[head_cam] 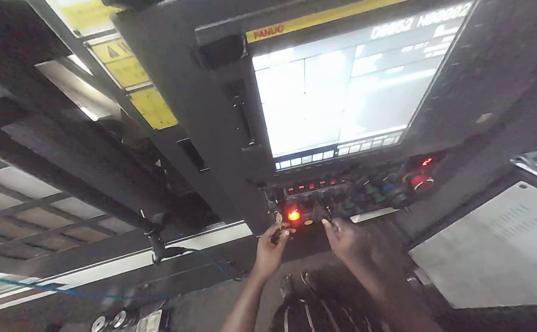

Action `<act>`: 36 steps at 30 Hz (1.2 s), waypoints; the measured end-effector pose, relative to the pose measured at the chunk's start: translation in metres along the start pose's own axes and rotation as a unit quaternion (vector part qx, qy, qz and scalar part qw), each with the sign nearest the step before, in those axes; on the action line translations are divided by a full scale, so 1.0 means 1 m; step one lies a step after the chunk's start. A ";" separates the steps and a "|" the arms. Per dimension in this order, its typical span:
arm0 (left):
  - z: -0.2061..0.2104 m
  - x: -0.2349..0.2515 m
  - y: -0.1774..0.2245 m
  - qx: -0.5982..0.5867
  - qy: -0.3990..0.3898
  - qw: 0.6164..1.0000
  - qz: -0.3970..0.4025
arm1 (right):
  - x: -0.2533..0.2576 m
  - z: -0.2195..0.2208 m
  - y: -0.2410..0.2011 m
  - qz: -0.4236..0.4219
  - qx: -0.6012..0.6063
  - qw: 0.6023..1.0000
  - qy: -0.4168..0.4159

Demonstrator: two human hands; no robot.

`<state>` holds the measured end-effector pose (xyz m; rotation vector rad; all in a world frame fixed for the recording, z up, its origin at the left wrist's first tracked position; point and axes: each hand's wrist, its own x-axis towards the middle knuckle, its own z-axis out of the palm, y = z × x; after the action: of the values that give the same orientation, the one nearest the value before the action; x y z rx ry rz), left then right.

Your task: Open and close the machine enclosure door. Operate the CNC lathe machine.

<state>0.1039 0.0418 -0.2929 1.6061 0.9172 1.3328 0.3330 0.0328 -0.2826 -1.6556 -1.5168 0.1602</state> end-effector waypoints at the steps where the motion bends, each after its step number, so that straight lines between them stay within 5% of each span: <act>1: 0.000 0.001 0.000 -0.004 0.001 1.000 -0.002 | 0.004 -0.007 -0.005 0.104 0.179 0.974 -0.093; 3: 0.001 0.001 0.000 -0.006 0.005 1.000 -0.010 | 0.008 -0.010 -0.009 0.286 0.464 0.818 -0.184; 5: 0.001 0.001 0.000 -0.004 0.006 1.000 -0.011 | 0.008 -0.009 -0.011 0.354 0.561 0.719 -0.208; 6: 0.001 0.002 0.000 0.000 0.007 1.000 -0.011 | 0.009 -0.007 -0.012 0.353 0.559 0.723 -0.199; 7: 0.000 0.002 0.001 0.004 0.007 1.000 -0.014 | 0.009 -0.004 -0.013 0.318 0.509 0.781 -0.171; 9: 0.000 0.002 0.000 0.000 0.010 1.000 -0.016 | 0.008 0.006 -0.008 0.140 0.224 0.963 -0.056; 10: 0.000 0.002 0.000 -0.003 0.011 1.000 -0.014 | 0.006 0.009 -0.004 0.055 0.073 0.996 0.003; 12: 0.000 0.001 0.000 0.000 0.016 1.000 -0.009 | 0.002 0.012 0.001 -0.022 -0.060 0.996 0.060; 15: 0.009 0.006 -0.001 0.013 0.066 0.998 0.008 | 0.004 0.012 0.001 -0.041 -0.088 0.992 0.076; 17: 0.011 0.005 0.000 0.024 0.080 0.997 0.000 | 0.003 0.011 0.001 -0.012 -0.043 0.998 0.049; 19: 0.004 0.005 0.000 0.023 0.045 0.999 -0.010 | 0.004 0.006 -0.005 0.079 0.138 0.987 -0.024; 20: 0.001 0.006 0.001 0.016 0.028 0.999 -0.022 | 0.004 0.006 -0.010 0.151 0.323 0.932 -0.062; 22: -0.002 0.006 0.004 0.003 0.020 0.999 -0.049 | -0.003 0.010 -0.018 0.317 0.628 0.700 -0.127; 23: 0.000 0.005 0.005 -0.006 0.023 0.998 -0.054 | -0.006 0.013 -0.018 0.349 0.691 0.618 -0.138; 24: 0.001 0.005 0.005 -0.013 0.027 0.998 -0.054 | -0.007 0.014 -0.016 0.356 0.715 0.584 -0.145; 26: 0.002 0.004 0.006 -0.019 0.027 0.998 -0.048 | -0.006 0.014 -0.012 0.343 0.677 0.633 -0.153; 29: 0.003 0.002 0.007 -0.015 0.030 0.999 -0.037 | 0.000 0.008 -0.014 0.256 0.472 0.834 -0.128; 31: 0.004 0.003 0.008 -0.006 0.030 0.999 -0.038 | 0.001 0.007 -0.004 0.156 0.301 0.933 -0.119; 34: 0.003 0.003 0.009 0.013 0.025 0.999 -0.037 | 0.002 0.007 0.007 0.081 0.134 0.982 -0.105; 36: 0.002 0.003 0.008 0.012 0.022 0.999 -0.030 | 0.002 0.004 0.004 0.099 0.204 0.966 -0.127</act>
<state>0.1070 0.0410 -0.2849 1.5607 1.0045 1.3248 0.3342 0.0374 -0.2869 -1.4838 -1.3819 0.7685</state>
